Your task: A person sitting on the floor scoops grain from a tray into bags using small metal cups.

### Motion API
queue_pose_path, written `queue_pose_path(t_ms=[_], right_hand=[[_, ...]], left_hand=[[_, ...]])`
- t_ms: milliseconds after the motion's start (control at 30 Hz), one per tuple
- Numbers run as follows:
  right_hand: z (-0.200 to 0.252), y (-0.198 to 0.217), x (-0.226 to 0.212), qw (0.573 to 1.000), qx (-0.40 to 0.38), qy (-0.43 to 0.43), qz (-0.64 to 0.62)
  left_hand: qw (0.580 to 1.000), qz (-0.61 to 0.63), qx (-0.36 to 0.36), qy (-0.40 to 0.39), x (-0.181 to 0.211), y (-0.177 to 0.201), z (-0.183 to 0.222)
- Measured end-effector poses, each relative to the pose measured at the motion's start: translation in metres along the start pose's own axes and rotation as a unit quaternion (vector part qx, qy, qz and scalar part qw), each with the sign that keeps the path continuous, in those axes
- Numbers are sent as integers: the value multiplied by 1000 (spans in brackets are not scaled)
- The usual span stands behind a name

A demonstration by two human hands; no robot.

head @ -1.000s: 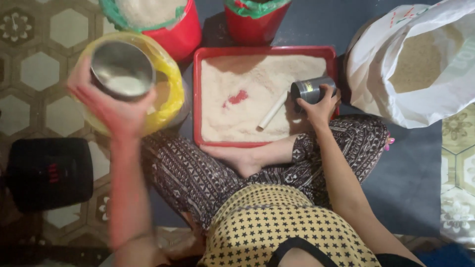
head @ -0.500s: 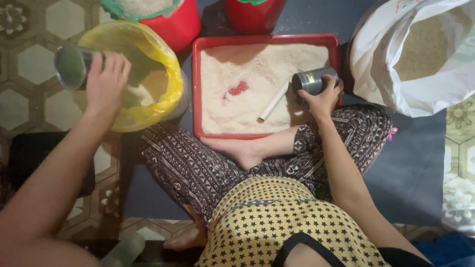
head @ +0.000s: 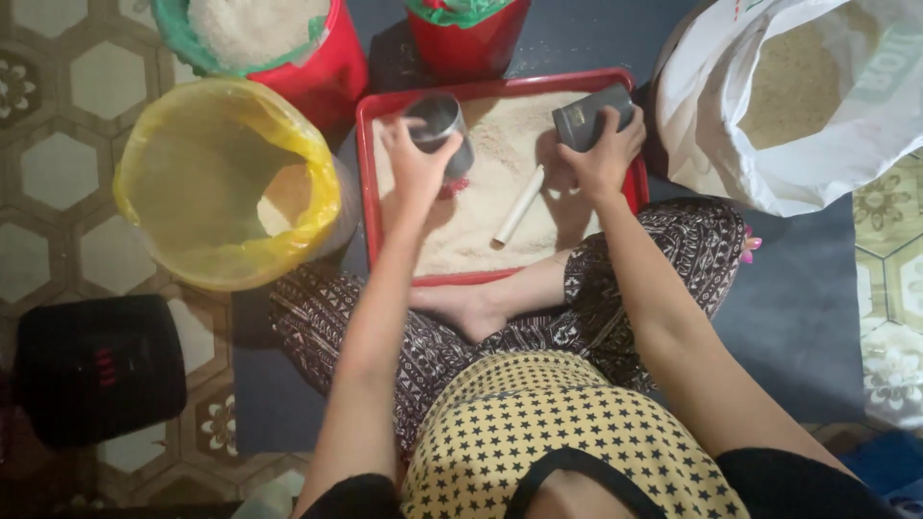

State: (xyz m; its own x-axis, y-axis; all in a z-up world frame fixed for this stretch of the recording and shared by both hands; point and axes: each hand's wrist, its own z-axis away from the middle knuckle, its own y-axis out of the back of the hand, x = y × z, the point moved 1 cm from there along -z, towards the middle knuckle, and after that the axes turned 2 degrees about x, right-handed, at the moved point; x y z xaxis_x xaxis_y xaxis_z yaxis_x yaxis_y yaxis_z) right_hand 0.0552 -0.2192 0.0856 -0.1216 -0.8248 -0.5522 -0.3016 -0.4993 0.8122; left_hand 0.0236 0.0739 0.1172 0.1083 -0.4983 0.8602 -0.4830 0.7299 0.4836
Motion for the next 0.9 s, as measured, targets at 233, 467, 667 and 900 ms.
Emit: queue_pose_path(t_ms=[233,467,667,900], right_hand=[[-13,-28,-4,1000,-6,-20,8],[-4,-47,-31,989,-88,116,-6],[21,-46,-2,983,-147,67,-86],[32,-3,43,949,-94,-145,-265]], left_hand=[[967,-226,-52,101,-10,-14,30],[958,-243,-129,77,-17,-32,56],[934,-146,-266,187,24,-61,86],[982,8,-167,88,44,-73,67]])
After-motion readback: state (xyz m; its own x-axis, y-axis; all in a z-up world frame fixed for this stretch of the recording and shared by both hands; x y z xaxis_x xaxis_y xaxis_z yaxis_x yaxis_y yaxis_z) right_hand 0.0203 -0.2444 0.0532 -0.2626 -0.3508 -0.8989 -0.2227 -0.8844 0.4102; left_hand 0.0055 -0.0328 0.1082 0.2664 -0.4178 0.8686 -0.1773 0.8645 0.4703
